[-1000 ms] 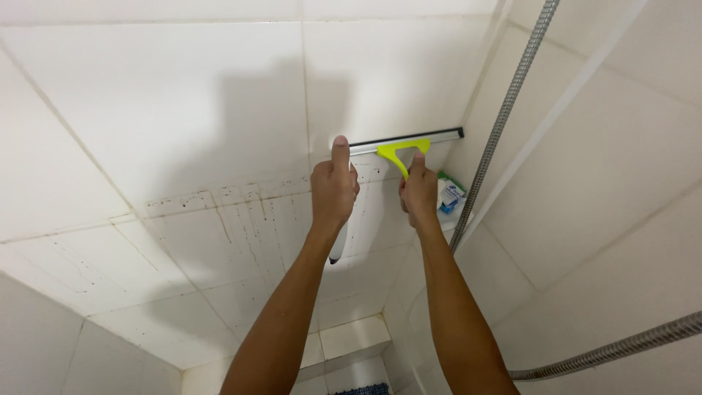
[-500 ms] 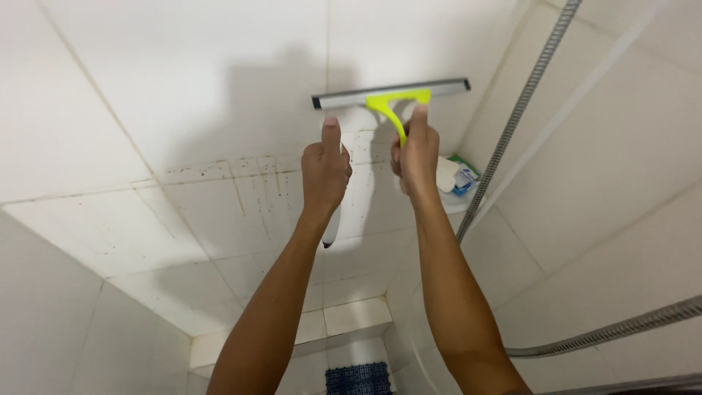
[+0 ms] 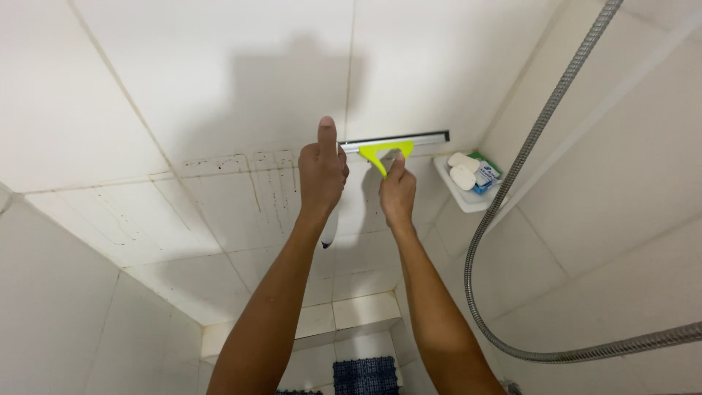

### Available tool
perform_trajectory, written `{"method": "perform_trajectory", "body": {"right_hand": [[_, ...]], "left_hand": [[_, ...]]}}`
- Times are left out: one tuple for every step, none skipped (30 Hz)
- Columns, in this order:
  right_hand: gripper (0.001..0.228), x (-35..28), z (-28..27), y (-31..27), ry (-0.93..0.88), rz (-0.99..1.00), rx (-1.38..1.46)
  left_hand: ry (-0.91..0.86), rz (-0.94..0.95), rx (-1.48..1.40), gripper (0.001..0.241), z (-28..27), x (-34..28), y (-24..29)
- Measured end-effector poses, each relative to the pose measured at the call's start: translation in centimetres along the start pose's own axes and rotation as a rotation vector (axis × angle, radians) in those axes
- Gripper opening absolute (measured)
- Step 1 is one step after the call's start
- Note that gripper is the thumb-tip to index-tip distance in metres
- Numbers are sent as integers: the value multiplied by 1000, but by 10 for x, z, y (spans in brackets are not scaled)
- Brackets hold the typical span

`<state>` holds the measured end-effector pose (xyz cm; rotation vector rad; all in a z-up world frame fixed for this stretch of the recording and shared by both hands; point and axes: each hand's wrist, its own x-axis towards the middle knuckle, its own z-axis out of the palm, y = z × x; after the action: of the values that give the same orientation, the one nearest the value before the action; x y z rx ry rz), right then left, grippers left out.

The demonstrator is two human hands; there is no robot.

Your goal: Cleaning a tiled shower wall using a squeegee and a spray bottle.

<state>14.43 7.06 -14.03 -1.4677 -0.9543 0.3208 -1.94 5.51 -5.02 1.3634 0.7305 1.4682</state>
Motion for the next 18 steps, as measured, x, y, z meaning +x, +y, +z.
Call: {"method": "perform_trajectory", "body": {"right_hand": [[71,-3,0,-2,3,-2,0],[71,-6,1,-5,7,24,10],[71,-8,0,-8,11,48,20],[71,-8,1,-8,14,45,21],[70,-9,1,-7,19,58,42],[69,-11,1,-7,24,70,63],[69,-9,1,-6,19,67,62],[69,-8,1,-4,7,65,35],[70,-8,1,-2,-6,64,9],[70,-8,1,-6,-12,63,8],[68,-10,-2,-7,-14,75,43],[65,-12,-4,-9,-16,86,77],[65,-18,-8,-8,-19,84,78],[64,-23,-11,-9,-15,67,111],[62,-25,-11,-12,-15,42,148],[62,-31,-8,-16,-23,32,154],[63,-40,-10,-16,1,56,195],[64,-48,-11,-15,26,80,237]], "left_hand": [[-2,2,-1,68,1,0,1],[-2,-24,-20,69,3,-1,2],[-1,-49,-40,69,4,-2,3],[-3,-46,-42,69,4,-2,2],[-4,-42,-54,69,4,-3,1],[-4,-37,-66,68,4,-4,0],[1,-36,-67,68,3,-5,0],[-4,-26,-74,68,1,-7,0],[-9,-18,-79,69,0,-9,1],[-3,-18,-79,69,-4,-10,4],[-10,-24,-62,69,-6,-13,6],[-17,-29,-45,69,-8,-16,9],[-13,-27,-44,69,-9,-19,11],[-4,-51,-18,68,-10,-23,14],[11,-66,10,67,-13,-23,20],[20,-55,10,67,-17,-22,22],[-1,-46,-12,68,-19,-24,21],[-22,-38,-34,69,-21,-25,19]]}}
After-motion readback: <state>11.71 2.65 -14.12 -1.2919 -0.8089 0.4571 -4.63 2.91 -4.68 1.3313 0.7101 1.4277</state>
